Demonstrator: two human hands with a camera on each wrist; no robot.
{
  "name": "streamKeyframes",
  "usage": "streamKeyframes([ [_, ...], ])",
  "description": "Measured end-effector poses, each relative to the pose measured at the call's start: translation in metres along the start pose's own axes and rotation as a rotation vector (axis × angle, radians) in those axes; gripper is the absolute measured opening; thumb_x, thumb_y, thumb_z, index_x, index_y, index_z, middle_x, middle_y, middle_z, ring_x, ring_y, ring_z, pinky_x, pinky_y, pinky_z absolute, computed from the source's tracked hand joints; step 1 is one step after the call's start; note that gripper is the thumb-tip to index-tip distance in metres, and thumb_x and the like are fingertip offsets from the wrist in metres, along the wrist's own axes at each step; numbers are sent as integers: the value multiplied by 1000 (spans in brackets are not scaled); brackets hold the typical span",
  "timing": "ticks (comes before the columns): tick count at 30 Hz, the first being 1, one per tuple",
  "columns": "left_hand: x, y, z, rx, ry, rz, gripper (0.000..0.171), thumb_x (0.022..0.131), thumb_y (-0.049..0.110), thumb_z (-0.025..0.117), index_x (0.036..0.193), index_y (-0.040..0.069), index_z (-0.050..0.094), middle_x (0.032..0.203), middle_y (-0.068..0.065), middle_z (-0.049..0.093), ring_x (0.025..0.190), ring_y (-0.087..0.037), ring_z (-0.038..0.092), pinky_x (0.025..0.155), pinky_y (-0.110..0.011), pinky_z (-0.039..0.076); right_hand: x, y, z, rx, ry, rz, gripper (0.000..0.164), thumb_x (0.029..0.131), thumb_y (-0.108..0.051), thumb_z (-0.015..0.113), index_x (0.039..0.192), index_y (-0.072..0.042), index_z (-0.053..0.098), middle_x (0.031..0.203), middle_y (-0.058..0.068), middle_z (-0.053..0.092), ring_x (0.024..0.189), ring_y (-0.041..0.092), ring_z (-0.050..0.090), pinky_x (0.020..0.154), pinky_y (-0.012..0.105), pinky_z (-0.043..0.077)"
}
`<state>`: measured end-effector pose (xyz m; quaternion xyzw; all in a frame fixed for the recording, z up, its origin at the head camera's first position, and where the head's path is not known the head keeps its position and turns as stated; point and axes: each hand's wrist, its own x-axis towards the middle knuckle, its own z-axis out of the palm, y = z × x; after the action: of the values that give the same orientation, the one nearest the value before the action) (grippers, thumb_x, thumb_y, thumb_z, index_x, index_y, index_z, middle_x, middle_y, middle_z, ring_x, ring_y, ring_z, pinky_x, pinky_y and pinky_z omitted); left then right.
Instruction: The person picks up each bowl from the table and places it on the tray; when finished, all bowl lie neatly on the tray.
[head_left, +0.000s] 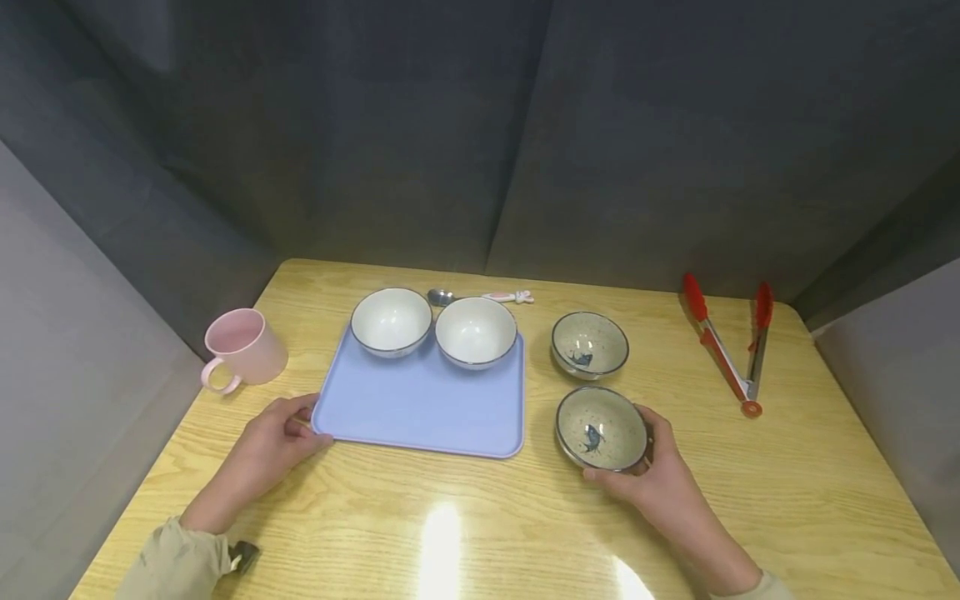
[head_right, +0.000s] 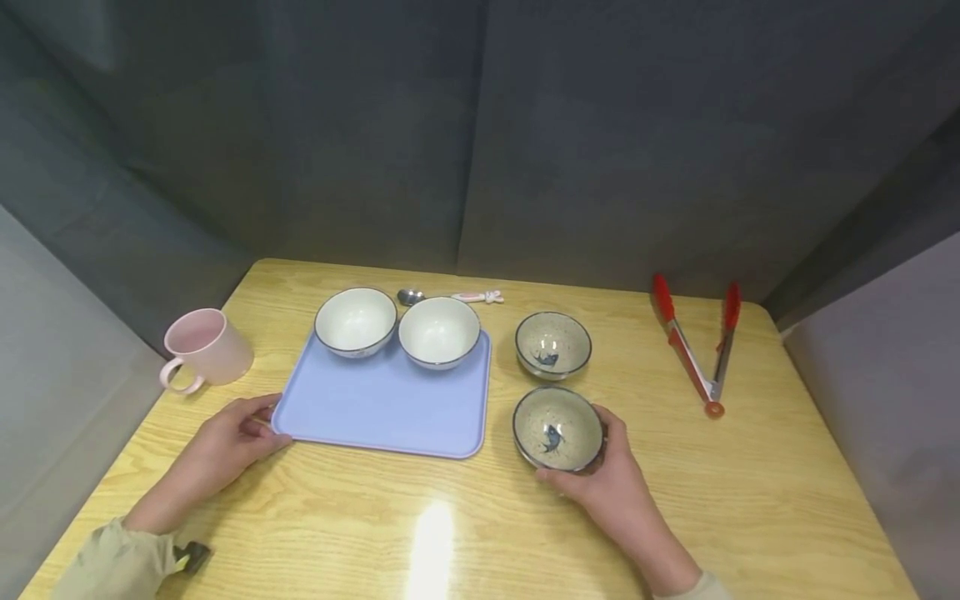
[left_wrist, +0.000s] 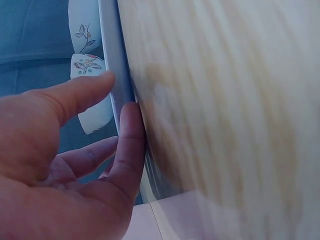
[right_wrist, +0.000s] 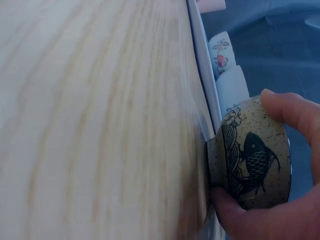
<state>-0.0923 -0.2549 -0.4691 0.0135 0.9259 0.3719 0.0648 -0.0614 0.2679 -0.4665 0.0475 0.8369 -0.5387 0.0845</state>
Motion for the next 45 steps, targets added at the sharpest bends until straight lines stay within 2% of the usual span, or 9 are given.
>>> streamKeyframes([
  [2,0,0,0,2,5,2,73,96,19,90,154,-10,58,127,-22,71,97,-16,72,75,-21,58,0,0,1,17,-1,-4,123,85,-12,99,172,0,13,174,32,28,165,54,33,115,13,41],
  [4,-1,0,1,5,10,4,72,96,18,90,154,-10,58,126,-21,71,97,-16,73,76,-20,58,-1,-1,2,19,-2,-7,122,85,-12,99,172,0,14,174,32,29,165,54,33,117,16,42],
  [9,-1,0,2,1,15,7,71,95,17,91,153,-10,60,125,-21,72,96,-16,73,77,-20,59,-1,-5,4,14,-11,-12,122,85,-14,99,172,0,15,176,30,28,166,55,30,127,43,39],
  [11,-1,0,1,0,15,11,72,95,18,91,153,-10,59,125,-21,71,96,-16,73,76,-21,59,-1,-7,5,22,-16,-12,122,85,-14,99,172,-1,14,176,29,27,167,54,29,128,48,37],
  [19,-1,1,1,0,9,16,72,95,18,91,154,-10,59,126,-22,71,95,-15,73,75,-21,59,1,-11,11,37,-27,-17,123,83,-13,100,173,-3,16,176,27,30,165,48,33,130,49,36],
  [30,2,0,2,-10,11,13,71,95,17,91,153,-9,59,127,-22,72,95,-16,73,76,-21,59,1,-27,14,64,-69,-46,124,82,-13,100,173,-4,16,175,25,30,168,45,27,137,66,23],
  [35,2,0,1,0,7,6,71,95,18,91,154,-8,59,127,-21,72,96,-15,73,76,-21,58,3,-36,20,39,-91,-57,125,82,-15,101,173,-4,16,176,25,31,167,46,29,135,70,26],
  [41,2,-1,-2,8,4,9,73,95,21,91,154,-9,59,126,-21,73,96,-15,72,75,-22,58,6,-43,28,20,-97,-95,123,81,-17,102,172,-4,20,173,23,39,161,41,39,133,69,34],
  [45,1,-1,-1,16,7,7,72,95,20,91,153,-9,59,124,-19,73,96,-15,72,76,-22,57,9,-48,35,29,-118,-95,123,80,-17,103,172,-7,21,173,21,39,163,42,37,134,69,32],
])
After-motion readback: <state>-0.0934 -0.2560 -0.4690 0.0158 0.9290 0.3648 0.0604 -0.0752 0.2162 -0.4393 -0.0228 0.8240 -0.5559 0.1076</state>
